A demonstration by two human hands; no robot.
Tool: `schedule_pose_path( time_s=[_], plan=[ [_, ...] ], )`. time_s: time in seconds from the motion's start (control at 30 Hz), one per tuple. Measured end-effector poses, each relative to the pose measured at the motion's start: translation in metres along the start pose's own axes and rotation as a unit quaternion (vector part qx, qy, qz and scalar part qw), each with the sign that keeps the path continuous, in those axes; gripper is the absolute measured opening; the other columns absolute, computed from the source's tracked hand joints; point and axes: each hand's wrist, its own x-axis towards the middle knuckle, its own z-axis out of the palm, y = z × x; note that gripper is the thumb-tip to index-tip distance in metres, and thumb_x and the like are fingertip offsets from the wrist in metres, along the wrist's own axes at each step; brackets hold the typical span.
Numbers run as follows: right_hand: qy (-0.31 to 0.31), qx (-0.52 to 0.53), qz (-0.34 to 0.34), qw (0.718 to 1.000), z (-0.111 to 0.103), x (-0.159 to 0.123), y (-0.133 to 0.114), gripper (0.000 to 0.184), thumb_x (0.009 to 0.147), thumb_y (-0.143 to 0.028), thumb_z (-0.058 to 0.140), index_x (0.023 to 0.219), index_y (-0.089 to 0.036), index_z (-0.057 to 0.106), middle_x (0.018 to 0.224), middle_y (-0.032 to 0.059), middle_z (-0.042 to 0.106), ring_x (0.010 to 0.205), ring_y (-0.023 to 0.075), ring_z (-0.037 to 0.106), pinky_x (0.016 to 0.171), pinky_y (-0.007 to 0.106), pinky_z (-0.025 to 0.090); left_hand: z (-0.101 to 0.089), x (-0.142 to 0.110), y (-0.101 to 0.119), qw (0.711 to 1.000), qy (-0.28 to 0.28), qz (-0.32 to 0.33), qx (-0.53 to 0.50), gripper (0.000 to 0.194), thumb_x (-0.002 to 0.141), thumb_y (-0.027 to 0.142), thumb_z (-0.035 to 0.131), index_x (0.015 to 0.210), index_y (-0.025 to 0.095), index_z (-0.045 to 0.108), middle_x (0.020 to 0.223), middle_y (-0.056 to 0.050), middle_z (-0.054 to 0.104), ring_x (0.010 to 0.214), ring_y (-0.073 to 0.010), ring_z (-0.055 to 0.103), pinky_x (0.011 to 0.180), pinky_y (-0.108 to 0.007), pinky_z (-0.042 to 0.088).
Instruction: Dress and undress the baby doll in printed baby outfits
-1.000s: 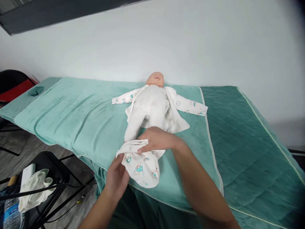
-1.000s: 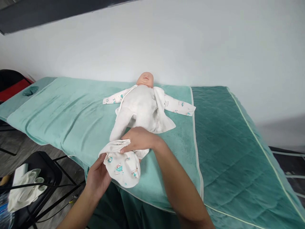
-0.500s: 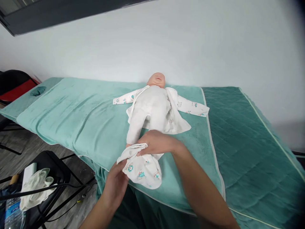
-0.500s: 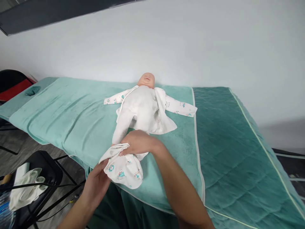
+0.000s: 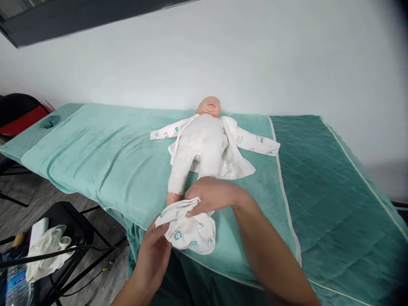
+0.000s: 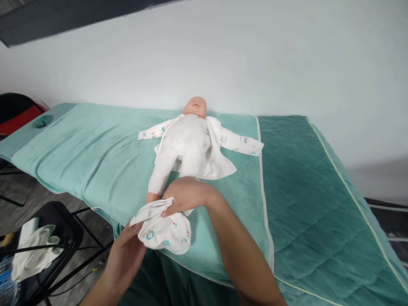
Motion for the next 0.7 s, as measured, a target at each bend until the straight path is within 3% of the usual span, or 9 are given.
schedule_pose_path(
  time_s=[0.23,0.43,0.7],
  plan=[
    [0.038,-0.022,0.022,0.999,0.005,0.004,-0.004,0.041,0.088,-0.054,0.063,0.069,-0.018,0.062,0.065,-0.0017,0.061,0.06,0.0107,0.05,0.057,0.027,0.023,-0.011,0.011,-0.009,0.997,0.032,0.055,0.032,0.035,0.074,0.032,0.08,0.104,0.017,0.075,0.104,-0.009,0.074,0.093,-0.0236,0.068,0.08,-0.031,0.054],
    [0.075,0.028,0.04,0.996,0.003,0.005,-0.006,0.033,0.091,-0.051,0.061,0.081,-0.02,0.068,0.073,-0.0021,0.065,0.066,0.0116,0.053,0.058,0.026,0.025,-0.022,0.032,-0.011,0.98,0.054,0.16,0.107,0.03,0.071,0.038,0.084,0.085,0.018,0.067,0.075,0.003,0.06,0.066,-0.0093,0.051,0.059,-0.019,0.04],
    [0.119,0.082,0.02,0.989,0.004,0.006,-0.003,0.026,0.093,-0.041,0.061,0.082,-0.018,0.069,0.071,-0.0001,0.062,0.067,0.0137,0.054,0.06,0.026,0.031,-0.022,0.052,-0.005,0.969,0.037,0.181,0.164,0.034,0.078,0.042,0.076,0.075,0.018,0.052,0.066,0.006,0.043,0.059,-0.008,0.037,0.056,-0.02,0.033]
  ],
)
